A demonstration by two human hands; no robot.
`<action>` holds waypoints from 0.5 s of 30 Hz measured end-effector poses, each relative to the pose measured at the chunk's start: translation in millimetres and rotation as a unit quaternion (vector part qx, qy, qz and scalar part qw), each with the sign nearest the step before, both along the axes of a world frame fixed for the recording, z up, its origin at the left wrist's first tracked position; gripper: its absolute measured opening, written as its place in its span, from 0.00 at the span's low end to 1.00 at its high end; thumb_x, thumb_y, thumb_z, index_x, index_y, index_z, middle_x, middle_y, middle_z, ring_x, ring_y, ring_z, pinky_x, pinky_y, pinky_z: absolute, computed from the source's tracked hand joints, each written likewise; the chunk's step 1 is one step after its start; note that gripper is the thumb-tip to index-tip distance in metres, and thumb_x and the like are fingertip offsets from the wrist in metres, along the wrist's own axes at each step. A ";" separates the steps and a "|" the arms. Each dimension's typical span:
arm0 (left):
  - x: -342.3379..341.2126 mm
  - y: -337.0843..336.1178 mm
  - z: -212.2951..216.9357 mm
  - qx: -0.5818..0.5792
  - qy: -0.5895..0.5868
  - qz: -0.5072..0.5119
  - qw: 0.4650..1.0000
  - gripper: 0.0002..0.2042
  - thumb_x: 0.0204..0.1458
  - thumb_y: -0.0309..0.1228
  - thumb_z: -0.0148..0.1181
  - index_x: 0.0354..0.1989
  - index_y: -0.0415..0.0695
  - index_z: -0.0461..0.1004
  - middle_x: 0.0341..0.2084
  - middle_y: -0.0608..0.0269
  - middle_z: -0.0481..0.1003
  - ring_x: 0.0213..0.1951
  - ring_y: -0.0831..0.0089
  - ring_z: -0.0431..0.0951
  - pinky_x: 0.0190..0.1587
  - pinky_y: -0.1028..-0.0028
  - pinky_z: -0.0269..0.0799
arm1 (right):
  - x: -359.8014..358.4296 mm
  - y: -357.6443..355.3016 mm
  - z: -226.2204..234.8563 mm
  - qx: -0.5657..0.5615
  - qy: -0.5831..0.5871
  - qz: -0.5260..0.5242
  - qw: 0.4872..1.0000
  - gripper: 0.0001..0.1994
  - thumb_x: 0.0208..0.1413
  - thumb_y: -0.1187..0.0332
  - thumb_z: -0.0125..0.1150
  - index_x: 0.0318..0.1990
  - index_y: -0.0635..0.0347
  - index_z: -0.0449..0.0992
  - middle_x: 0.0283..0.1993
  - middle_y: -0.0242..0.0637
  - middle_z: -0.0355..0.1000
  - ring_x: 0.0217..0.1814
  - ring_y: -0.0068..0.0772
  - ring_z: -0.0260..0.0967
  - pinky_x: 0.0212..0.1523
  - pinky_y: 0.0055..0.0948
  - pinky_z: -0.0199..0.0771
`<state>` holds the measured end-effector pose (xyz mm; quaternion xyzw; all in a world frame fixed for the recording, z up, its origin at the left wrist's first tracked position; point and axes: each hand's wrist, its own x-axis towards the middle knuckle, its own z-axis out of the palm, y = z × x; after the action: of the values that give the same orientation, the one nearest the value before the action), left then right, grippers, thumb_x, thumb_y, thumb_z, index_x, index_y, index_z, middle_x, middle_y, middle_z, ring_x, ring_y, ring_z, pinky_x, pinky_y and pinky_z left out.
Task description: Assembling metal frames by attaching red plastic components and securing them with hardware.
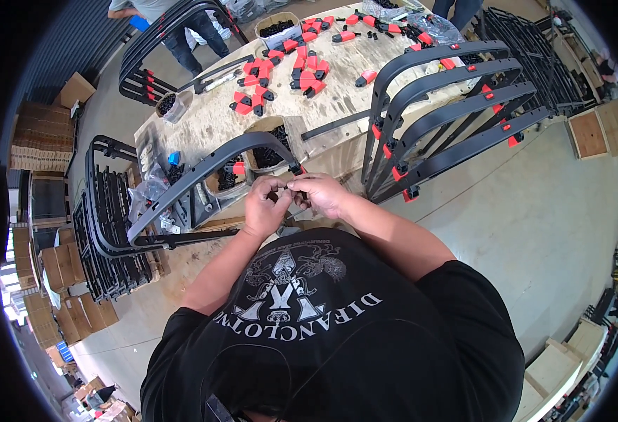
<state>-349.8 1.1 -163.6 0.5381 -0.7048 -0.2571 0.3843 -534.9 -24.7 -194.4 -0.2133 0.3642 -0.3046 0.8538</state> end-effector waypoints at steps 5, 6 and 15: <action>2.1 -0.4 -6.9 0.022 0.026 0.004 0.999 0.08 0.49 0.27 0.72 0.32 0.38 0.78 0.31 0.61 0.77 0.26 0.76 0.74 0.29 0.76 0.72 | 2.8 0.2 -0.6 0.001 0.028 0.003 1.000 0.11 0.60 0.64 0.64 0.44 0.61 0.79 0.33 0.30 0.73 0.31 0.23 0.68 0.30 0.26 0.66; 3.1 0.3 -9.2 0.022 0.026 0.005 0.999 0.08 0.49 0.27 0.72 0.32 0.38 0.78 0.31 0.61 0.77 0.26 0.76 0.74 0.29 0.76 0.72 | 3.2 -0.5 -5.6 0.000 0.028 0.004 1.000 0.11 0.60 0.64 0.64 0.44 0.61 0.79 0.33 0.30 0.73 0.31 0.23 0.68 0.30 0.26 0.66; 4.4 1.0 -4.2 0.135 0.123 -0.016 0.983 0.09 0.52 0.27 0.70 0.39 0.39 0.80 0.34 0.59 0.78 0.31 0.75 0.76 0.34 0.75 0.73 | -0.7 -6.2 2.2 -0.035 0.073 0.022 0.996 0.12 0.60 0.60 0.63 0.40 0.60 0.78 0.30 0.27 0.69 0.24 0.20 0.62 0.23 0.24 0.55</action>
<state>-345.4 2.1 -167.8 0.5381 -0.6192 -0.4203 0.3878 -535.6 -30.9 -192.1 -0.2731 0.4102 -0.2821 0.8231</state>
